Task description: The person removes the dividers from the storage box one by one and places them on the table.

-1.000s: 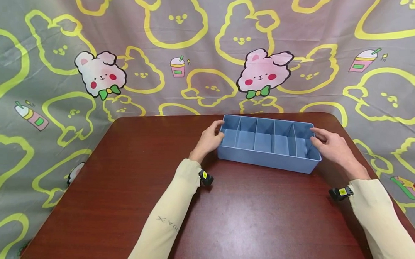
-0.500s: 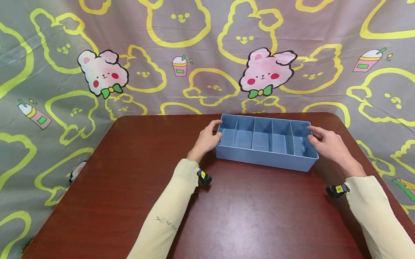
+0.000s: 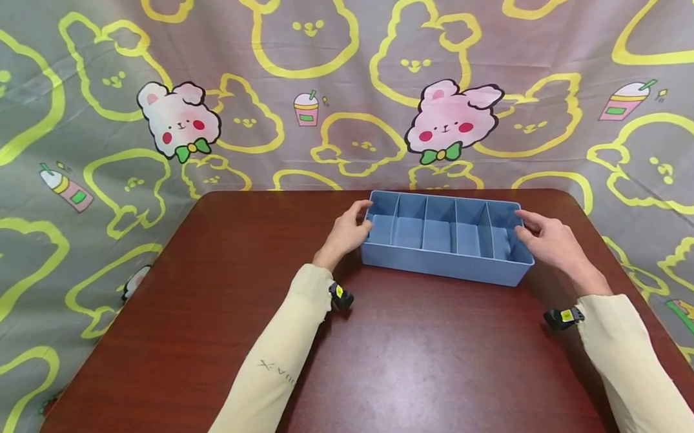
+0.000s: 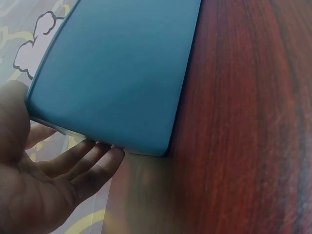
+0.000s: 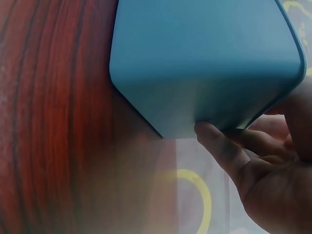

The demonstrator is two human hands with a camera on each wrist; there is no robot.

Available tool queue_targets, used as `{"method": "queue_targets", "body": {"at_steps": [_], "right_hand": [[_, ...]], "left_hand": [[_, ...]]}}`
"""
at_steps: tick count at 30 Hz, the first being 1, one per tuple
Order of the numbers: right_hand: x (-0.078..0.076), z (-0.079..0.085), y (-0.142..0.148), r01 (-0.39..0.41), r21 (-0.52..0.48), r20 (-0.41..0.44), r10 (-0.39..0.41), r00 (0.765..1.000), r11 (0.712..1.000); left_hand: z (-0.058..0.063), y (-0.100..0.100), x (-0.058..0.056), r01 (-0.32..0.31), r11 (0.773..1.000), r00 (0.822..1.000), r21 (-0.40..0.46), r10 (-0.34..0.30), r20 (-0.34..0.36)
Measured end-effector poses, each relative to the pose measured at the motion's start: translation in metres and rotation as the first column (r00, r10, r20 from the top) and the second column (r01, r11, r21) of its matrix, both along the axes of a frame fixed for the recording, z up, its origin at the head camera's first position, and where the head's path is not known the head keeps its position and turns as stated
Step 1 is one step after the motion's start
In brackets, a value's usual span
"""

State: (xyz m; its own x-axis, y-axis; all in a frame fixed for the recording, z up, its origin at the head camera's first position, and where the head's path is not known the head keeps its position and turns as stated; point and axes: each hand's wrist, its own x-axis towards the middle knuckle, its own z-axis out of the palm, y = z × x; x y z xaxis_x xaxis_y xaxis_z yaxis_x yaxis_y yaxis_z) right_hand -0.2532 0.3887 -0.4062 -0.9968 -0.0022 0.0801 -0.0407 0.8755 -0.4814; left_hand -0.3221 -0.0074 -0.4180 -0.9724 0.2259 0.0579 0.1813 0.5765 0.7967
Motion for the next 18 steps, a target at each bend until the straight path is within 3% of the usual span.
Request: {"method": "queue_targets", "body": {"at_steps": [18], "right_hand": [[-0.010,0.000,-0.008,-0.034,0.038,-0.019,0.035,0.999,0.999]], "left_hand": [[-0.001,-0.012,0.001,-0.022,0.999,0.999,0.039,0.024,-0.046]]}}
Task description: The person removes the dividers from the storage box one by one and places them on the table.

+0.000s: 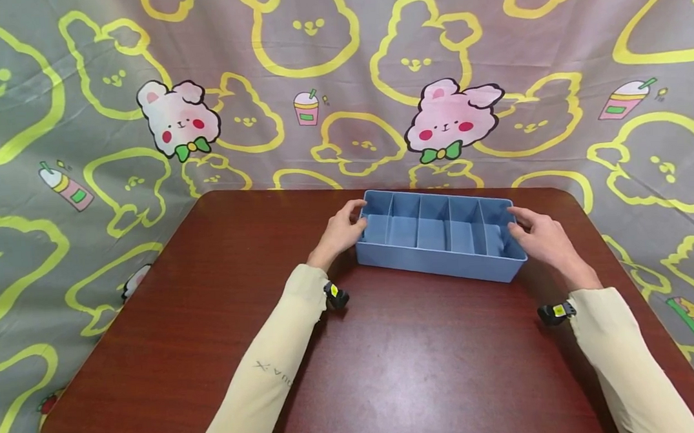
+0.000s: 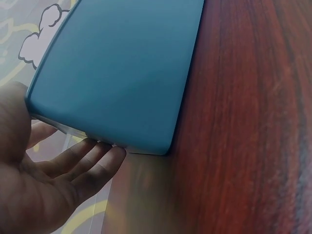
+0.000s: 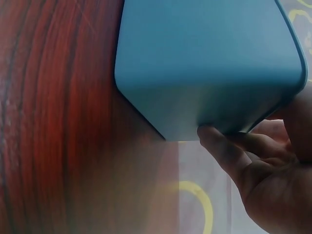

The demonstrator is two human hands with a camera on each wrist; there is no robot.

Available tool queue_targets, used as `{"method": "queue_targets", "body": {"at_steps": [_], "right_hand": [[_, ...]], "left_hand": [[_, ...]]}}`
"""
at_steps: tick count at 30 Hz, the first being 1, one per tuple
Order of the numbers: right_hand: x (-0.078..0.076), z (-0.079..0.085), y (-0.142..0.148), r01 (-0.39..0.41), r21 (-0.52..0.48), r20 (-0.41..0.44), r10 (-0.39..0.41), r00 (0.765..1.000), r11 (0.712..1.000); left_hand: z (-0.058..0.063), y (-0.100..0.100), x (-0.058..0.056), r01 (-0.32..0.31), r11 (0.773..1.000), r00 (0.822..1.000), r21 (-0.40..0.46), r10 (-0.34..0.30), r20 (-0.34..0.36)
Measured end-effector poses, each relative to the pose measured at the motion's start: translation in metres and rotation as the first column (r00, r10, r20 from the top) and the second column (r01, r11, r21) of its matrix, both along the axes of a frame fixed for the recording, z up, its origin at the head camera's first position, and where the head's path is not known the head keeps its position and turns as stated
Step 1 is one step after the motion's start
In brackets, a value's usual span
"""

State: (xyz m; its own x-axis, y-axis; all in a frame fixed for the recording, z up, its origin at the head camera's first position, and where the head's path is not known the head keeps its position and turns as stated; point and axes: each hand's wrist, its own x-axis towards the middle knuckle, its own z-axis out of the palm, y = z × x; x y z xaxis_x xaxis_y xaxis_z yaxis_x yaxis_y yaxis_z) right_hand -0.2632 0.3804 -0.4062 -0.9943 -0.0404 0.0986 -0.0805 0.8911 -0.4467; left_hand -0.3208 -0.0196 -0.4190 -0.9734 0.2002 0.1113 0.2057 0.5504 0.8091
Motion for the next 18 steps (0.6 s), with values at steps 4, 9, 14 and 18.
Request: {"method": "queue_targets", "body": {"at_steps": [4,9,14,18], "right_hand": [[-0.0009,0.0007,-0.0024,0.001,-0.008,-0.005,-0.001,1.000,1.000],[0.0002,0.0011,-0.0037,0.010,-0.016,0.003,-0.010,1.000,1.000],[-0.0001,0.0014,-0.0057,0.003,-0.032,-0.008,-0.004,1.000,0.999],[-0.0004,0.0005,-0.0078,0.003,-0.044,-0.010,-0.004,1.000,0.999]], "left_hand": [[-0.0002,-0.0018,-0.0003,0.000,1.000,1.000,0.008,0.000,0.004],[0.0001,-0.0024,0.0009,0.015,1.000,1.000,0.021,-0.015,0.023],[0.0021,-0.0037,0.0039,0.003,1.000,0.999,0.017,-0.004,0.045],[0.0028,-0.0051,0.0054,-0.001,1.000,0.999,0.024,-0.001,0.054]]}}
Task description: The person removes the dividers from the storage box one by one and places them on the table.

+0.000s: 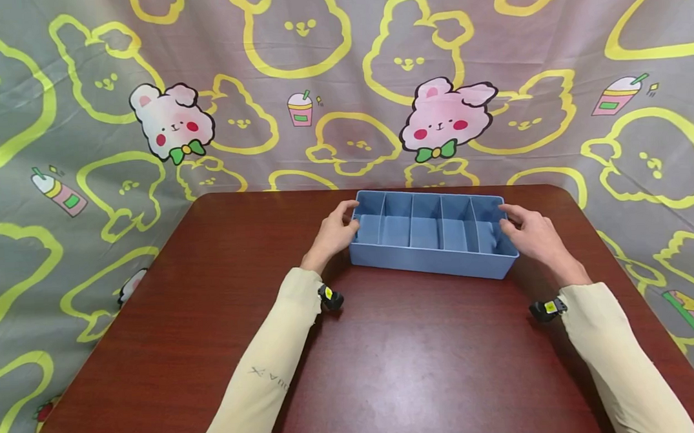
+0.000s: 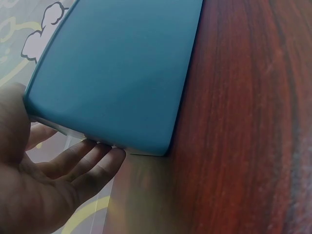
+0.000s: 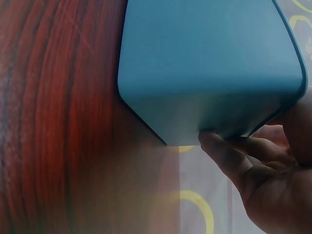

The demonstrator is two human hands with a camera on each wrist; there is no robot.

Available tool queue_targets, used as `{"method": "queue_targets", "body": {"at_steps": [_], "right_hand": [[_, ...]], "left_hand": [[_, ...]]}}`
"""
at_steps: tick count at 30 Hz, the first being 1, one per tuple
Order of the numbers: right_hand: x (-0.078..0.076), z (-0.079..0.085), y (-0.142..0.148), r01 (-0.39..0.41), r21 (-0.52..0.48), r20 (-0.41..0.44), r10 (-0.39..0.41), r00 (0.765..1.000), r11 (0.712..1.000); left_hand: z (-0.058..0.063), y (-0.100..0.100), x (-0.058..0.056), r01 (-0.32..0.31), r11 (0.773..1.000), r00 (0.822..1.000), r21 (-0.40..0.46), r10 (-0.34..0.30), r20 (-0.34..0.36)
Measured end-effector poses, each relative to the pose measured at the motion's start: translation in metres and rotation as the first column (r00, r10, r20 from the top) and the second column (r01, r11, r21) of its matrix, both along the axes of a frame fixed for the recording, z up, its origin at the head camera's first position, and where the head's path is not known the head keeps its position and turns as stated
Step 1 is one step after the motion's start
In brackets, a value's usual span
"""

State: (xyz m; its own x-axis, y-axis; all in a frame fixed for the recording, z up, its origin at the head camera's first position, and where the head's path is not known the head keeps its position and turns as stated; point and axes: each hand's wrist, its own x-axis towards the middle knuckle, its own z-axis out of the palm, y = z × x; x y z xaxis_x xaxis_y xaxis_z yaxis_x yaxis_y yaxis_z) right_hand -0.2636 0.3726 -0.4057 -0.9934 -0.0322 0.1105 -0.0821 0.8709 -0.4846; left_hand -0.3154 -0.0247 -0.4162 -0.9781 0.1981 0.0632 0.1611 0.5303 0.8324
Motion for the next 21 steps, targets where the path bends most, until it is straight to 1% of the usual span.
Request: {"method": "queue_targets", "body": {"at_steps": [10,21], "right_hand": [[-0.001,0.001,-0.006,-0.004,-0.015,0.007,0.004,1.000,1.000],[-0.002,0.002,-0.013,-0.020,-0.024,0.012,0.020,1.000,1.000]], "left_hand": [[-0.002,-0.005,0.001,-0.011,1.000,1.000,0.010,0.011,0.006],[-0.003,-0.011,0.002,-0.019,1.000,1.000,-0.009,0.019,-0.005]]}}
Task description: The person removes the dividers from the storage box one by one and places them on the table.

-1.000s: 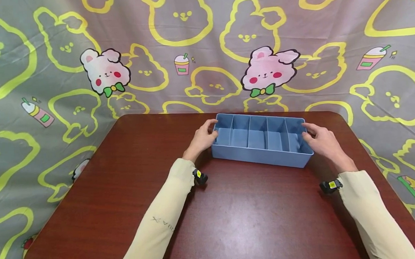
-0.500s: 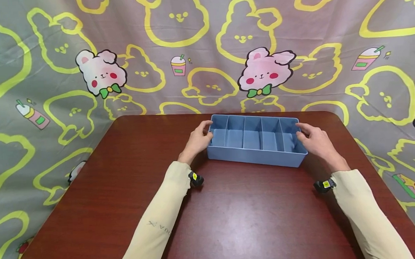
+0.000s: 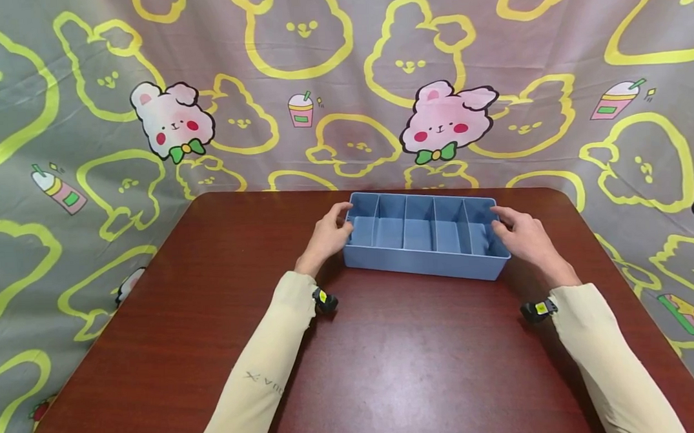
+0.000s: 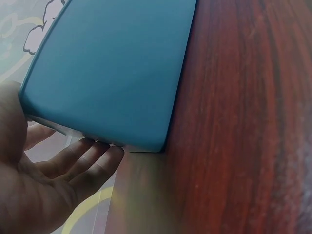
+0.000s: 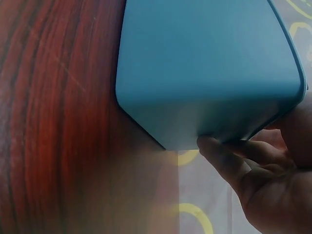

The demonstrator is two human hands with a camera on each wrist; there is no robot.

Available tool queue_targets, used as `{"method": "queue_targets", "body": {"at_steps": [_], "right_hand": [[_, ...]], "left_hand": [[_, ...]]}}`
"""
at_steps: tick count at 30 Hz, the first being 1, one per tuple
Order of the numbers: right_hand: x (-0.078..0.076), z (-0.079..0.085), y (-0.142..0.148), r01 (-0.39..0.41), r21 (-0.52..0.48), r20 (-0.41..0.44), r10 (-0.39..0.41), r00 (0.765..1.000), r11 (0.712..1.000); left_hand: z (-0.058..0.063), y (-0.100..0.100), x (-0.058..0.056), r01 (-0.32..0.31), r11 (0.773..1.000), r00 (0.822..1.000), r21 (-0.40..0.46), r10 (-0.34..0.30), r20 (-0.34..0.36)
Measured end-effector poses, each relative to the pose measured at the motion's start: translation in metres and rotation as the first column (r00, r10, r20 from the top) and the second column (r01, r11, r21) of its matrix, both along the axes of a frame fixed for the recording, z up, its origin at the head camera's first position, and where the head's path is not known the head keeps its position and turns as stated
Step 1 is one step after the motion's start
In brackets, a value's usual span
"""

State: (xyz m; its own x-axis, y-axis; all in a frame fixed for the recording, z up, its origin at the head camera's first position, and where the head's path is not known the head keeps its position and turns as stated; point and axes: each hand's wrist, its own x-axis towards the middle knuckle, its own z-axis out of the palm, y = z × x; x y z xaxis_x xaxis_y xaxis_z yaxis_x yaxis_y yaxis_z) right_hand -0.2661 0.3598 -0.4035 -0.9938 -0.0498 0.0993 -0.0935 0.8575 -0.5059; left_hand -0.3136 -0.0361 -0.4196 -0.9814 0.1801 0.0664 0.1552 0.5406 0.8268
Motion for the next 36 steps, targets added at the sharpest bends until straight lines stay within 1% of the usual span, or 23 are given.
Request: {"method": "queue_targets", "body": {"at_steps": [7,14,18,25,32,36], "right_hand": [[-0.002,-0.001,-0.001,0.010,-0.015,0.000,-0.010,1.000,1.000],[-0.002,0.000,-0.004,0.017,-0.019,0.017,-0.017,1.000,1.000],[-0.002,0.000,-0.005,0.016,-0.030,0.021,-0.016,1.000,0.999],[-0.001,0.000,-0.009,0.017,-0.043,-0.003,-0.017,1.000,0.999],[-0.002,-0.002,-0.014,0.024,-0.068,-0.016,-0.025,1.000,0.997],[-0.002,-0.002,-0.015,0.031,-0.073,-0.020,-0.032,0.999,0.997]], "left_hand": [[-0.002,0.000,0.000,-0.006,1.000,1.000,-0.005,0.006,-0.027],[-0.005,-0.003,0.000,-0.028,0.999,0.997,-0.030,0.026,-0.066],[-0.006,-0.003,0.000,-0.030,0.999,0.997,-0.027,0.028,-0.072],[-0.007,-0.006,0.002,-0.034,0.999,0.997,-0.025,0.032,-0.069],[-0.007,-0.011,0.004,-0.046,0.999,0.995,-0.016,0.044,-0.095],[-0.006,-0.012,0.005,-0.047,0.999,0.994,-0.010,0.046,-0.094]]}}
